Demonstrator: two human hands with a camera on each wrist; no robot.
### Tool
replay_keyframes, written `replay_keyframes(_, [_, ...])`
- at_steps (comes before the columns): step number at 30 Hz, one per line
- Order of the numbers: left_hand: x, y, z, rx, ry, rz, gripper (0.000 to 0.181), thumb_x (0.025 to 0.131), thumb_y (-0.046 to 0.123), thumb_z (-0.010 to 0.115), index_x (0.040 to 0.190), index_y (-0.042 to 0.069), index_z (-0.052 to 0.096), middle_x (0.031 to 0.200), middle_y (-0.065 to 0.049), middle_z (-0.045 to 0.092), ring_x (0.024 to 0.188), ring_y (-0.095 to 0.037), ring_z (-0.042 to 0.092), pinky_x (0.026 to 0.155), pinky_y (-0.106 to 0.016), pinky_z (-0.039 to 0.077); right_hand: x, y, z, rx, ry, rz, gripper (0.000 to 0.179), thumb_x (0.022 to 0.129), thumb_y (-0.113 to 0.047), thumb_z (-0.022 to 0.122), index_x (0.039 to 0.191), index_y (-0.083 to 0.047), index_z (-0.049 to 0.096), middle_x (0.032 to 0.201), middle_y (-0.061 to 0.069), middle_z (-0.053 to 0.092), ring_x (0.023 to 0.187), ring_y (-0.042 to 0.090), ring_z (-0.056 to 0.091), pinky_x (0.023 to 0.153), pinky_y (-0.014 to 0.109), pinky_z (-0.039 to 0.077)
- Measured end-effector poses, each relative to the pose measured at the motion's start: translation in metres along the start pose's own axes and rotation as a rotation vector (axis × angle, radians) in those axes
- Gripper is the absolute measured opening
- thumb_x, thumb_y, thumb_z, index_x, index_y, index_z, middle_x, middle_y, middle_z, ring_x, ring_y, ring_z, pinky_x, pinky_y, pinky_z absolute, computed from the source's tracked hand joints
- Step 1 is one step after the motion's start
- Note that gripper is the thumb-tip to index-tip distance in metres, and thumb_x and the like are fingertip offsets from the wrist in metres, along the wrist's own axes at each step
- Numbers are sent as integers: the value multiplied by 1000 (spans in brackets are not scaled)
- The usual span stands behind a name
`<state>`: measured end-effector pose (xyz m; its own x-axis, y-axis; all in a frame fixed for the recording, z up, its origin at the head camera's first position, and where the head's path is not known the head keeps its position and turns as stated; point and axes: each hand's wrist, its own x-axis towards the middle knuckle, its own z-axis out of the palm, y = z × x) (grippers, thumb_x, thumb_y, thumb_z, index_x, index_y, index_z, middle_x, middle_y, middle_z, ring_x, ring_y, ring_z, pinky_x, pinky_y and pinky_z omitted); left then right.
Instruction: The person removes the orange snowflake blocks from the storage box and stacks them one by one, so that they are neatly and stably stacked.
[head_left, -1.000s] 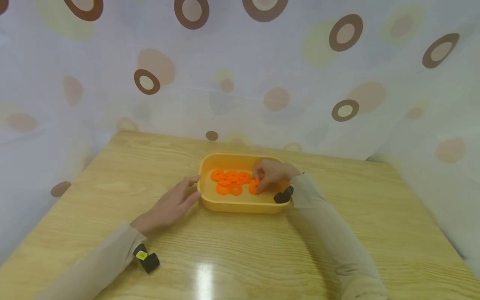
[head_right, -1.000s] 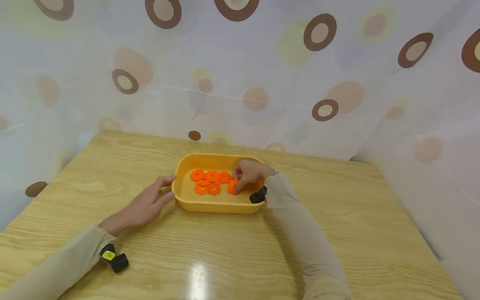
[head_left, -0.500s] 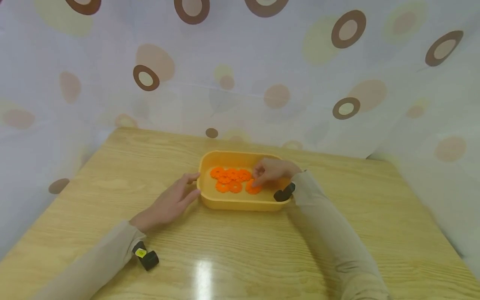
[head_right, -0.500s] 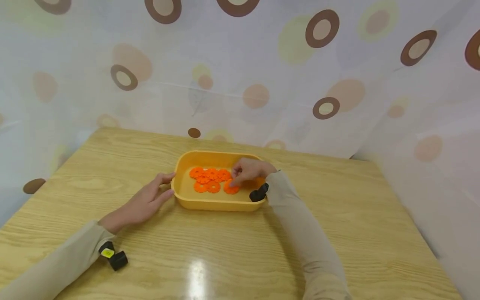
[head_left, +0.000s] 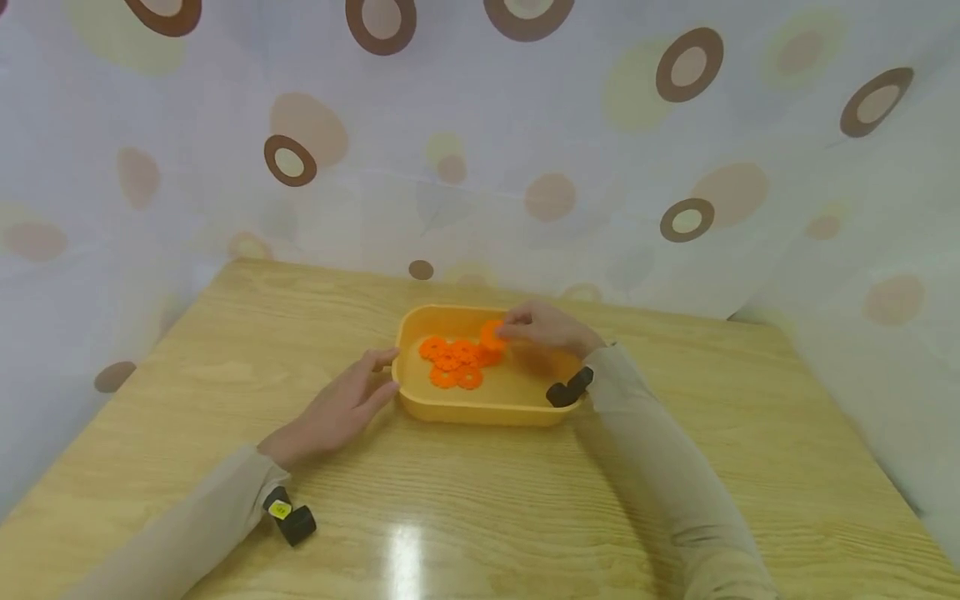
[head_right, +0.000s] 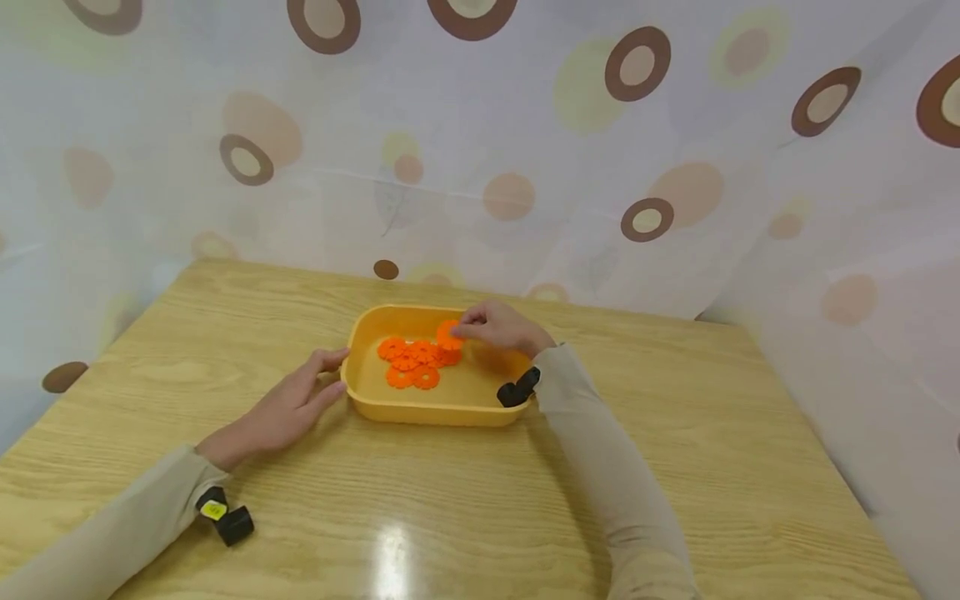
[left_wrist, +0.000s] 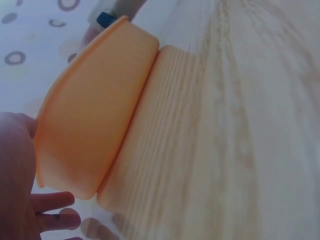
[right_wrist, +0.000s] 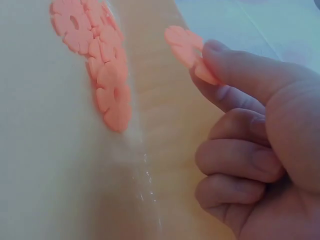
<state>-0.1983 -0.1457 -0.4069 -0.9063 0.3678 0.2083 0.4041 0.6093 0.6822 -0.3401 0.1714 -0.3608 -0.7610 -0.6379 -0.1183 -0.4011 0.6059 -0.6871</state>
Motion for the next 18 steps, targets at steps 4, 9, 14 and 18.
replay_keyframes(4, [-1,-1,-1,10,-1,-1,49,102,38,43,141,9,36,146,-15,44,133,-34,43,107,-53,35,1,-1,-2,-52,35,0,27,95,-32,60,93,-9,73,89,8,67,75,17,48,73,31,38])
replay_keyframes(9, [-1,0,-2,6,10,2,48,102,37,44,140,9,38,147,-14,43,133,-34,43,107,-53,34,-3,-7,-10,-46,50,-8,28,96,-30,58,93,-7,73,85,11,63,71,17,42,72,32,35])
replay_keyframes(14, [1,-2,0,9,16,13,47,102,36,44,140,8,38,148,-12,42,132,-33,44,107,-52,34,-8,-12,-18,-11,45,33,29,97,-30,56,87,-6,70,74,3,51,65,15,33,67,32,31])
replay_keyframes(18, [0,-4,0,19,21,18,48,102,35,44,141,8,38,147,-14,43,132,-34,44,107,-53,35,-13,-16,-20,35,25,61,34,98,-30,54,82,-1,64,58,-4,33,55,13,27,62,30,30])
